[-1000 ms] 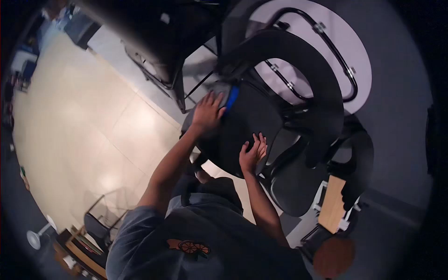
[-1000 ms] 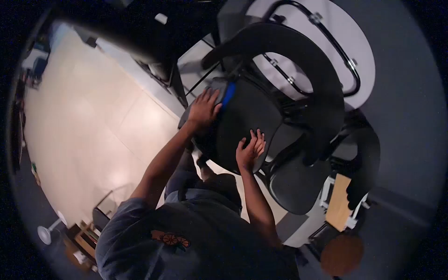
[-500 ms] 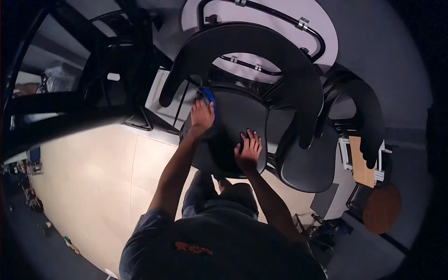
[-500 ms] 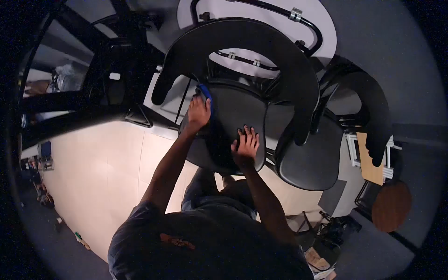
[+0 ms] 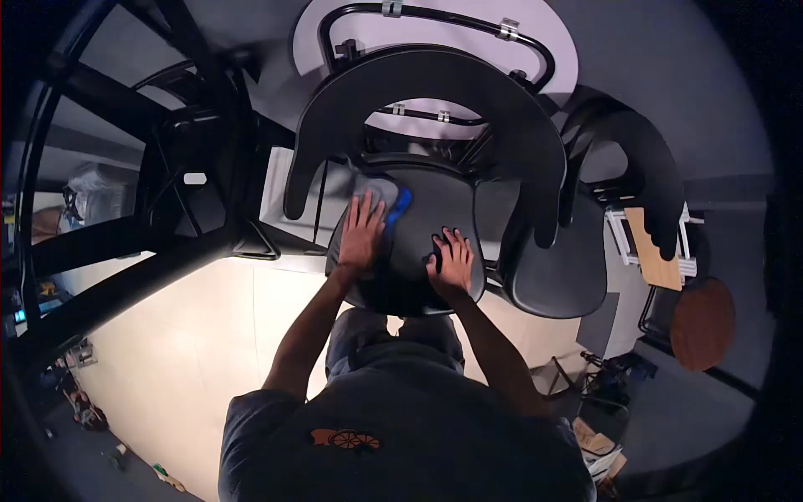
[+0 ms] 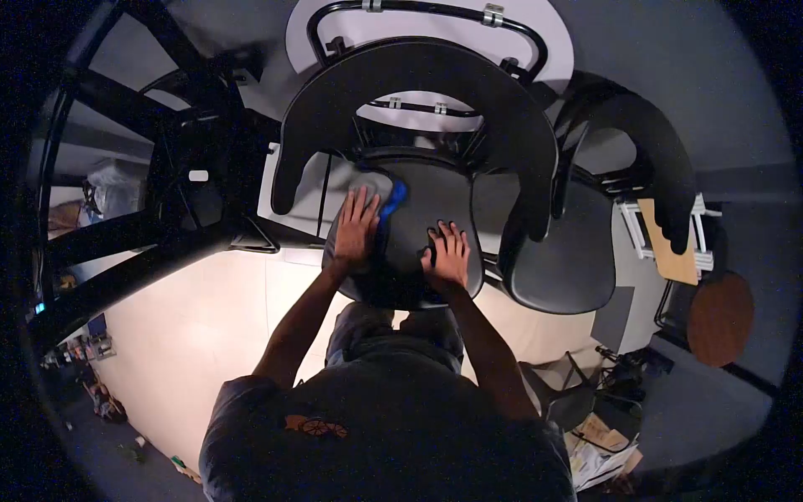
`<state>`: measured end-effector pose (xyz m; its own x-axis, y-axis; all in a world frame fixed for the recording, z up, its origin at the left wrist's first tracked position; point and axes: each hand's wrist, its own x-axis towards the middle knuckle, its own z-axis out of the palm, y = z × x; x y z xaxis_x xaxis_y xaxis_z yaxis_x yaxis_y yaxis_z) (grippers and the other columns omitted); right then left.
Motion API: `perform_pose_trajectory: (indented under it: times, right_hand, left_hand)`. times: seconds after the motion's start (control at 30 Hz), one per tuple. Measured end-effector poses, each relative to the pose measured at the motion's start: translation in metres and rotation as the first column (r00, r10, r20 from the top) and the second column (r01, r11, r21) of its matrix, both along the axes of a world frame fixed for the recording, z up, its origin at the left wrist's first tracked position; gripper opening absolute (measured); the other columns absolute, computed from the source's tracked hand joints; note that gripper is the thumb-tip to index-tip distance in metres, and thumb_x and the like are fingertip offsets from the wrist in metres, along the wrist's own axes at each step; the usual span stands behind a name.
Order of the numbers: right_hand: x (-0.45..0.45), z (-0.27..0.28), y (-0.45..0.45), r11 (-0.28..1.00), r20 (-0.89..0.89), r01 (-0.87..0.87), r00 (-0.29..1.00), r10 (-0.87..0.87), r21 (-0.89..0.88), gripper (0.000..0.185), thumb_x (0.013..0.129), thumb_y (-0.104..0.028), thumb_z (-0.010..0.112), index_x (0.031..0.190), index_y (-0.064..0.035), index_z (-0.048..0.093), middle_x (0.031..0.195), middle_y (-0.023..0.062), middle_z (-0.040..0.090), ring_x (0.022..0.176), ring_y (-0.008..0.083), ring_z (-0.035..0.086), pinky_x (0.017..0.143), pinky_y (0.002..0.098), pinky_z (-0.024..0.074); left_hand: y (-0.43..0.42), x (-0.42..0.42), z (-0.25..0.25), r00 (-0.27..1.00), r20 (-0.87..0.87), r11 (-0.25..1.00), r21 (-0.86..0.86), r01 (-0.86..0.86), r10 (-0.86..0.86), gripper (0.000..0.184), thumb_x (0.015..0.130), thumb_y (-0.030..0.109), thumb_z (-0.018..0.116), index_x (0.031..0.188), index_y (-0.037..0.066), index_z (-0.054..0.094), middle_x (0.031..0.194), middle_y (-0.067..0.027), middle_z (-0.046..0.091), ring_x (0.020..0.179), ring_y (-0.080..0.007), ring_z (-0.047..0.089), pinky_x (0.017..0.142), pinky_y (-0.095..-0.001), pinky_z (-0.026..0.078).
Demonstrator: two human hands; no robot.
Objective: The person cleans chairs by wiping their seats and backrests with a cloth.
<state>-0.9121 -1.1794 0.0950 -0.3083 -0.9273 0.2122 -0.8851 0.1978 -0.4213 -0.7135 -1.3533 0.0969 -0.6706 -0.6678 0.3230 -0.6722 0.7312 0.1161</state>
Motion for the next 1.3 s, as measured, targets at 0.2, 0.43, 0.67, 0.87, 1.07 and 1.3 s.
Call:
perform_pose_trajectory:
  times: [0.2,0.43,0.67,0.87,1.07,1.3]
  right_hand:
    - [-0.005,0.0,0.002,0.998,0.044,0.0,0.999,0.003,-0.07,0.046,0.092,-0.024,0.068,0.136,-0.0112,0.065,0.159,0.0112,0.052,0.154,0.0368,0.039,0.127,0.0546,0.028]
    - [0.016,0.037,-0.003,0.994,0.532,-0.112,0.841,0.099,-0.008,0.031,0.097,-0.02,0.072,0.127,-0.0105,0.069,0.132,0.0042,0.071,0.121,0.0274,0.063,0.106,0.0391,0.0454]
    - [0.076,0.126,-0.029,0.973,0.991,0.215,0.074,-0.108,0.09,0.024,0.1,-0.024,0.075,0.115,-0.0079,0.067,0.11,0.0025,0.065,0.097,0.0174,0.058,0.086,0.029,0.0449]
    - [0.063,0.174,-0.03,0.957,0.986,0.242,-0.079,-0.147,0.162,0.024,0.101,-0.025,0.077,0.107,-0.0062,0.065,0.093,0.001,0.06,0.08,0.0101,0.055,0.072,0.022,0.0446]
    - [0.033,0.157,-0.026,0.931,0.893,0.015,0.278,-0.354,0.364,0.019,0.098,-0.02,0.079,0.104,-0.0065,0.067,0.092,-0.0005,0.062,0.08,0.0091,0.057,0.072,0.0232,0.0459]
    - [0.045,0.152,-0.02,0.978,0.983,0.146,0.079,-0.163,0.15,0.011,0.098,-0.011,0.077,0.103,-0.0055,0.069,0.087,-0.0021,0.063,0.079,0.0076,0.056,0.073,0.0234,0.046]
  left_hand:
    - [0.061,0.06,0.035,0.812,-0.449,0.528,0.823,0.212,0.373,0.045,0.117,0.031,0.045,0.148,0.003,0.06,0.142,-0.0178,0.066,0.123,-0.0301,0.063,0.111,-0.0353,0.044]
    - [0.096,0.04,0.073,0.721,-0.603,0.612,0.725,0.317,0.341,0.041,0.111,0.018,0.055,0.148,0.0,0.059,0.15,-0.0204,0.061,0.136,-0.0329,0.059,0.116,-0.0381,0.043]
    - [0.091,0.013,0.117,0.498,-0.814,0.654,0.555,0.514,0.3,0.043,0.108,0.017,0.059,0.147,0.001,0.06,0.152,-0.0174,0.059,0.136,-0.033,0.057,0.115,-0.0374,0.042]
    - [0.03,0.053,0.104,0.81,-0.262,-0.063,0.937,0.344,0.525,0.034,0.112,0.025,0.059,0.138,0.003,0.064,0.127,-0.0116,0.069,0.117,-0.023,0.061,0.1,-0.0296,0.046]
    - [0.008,0.043,0.126,0.72,-0.492,0.313,0.87,0.382,0.49,0.034,0.112,0.029,0.062,0.132,0.002,0.066,0.115,-0.007,0.071,0.104,-0.0159,0.062,0.093,-0.0227,0.046]
    - [0.028,0.045,0.135,0.614,-0.493,0.235,0.86,0.453,0.616,0.026,0.11,0.019,0.065,0.126,0.0,0.071,0.108,-0.0045,0.074,0.095,-0.0135,0.064,0.092,-0.0211,0.048]
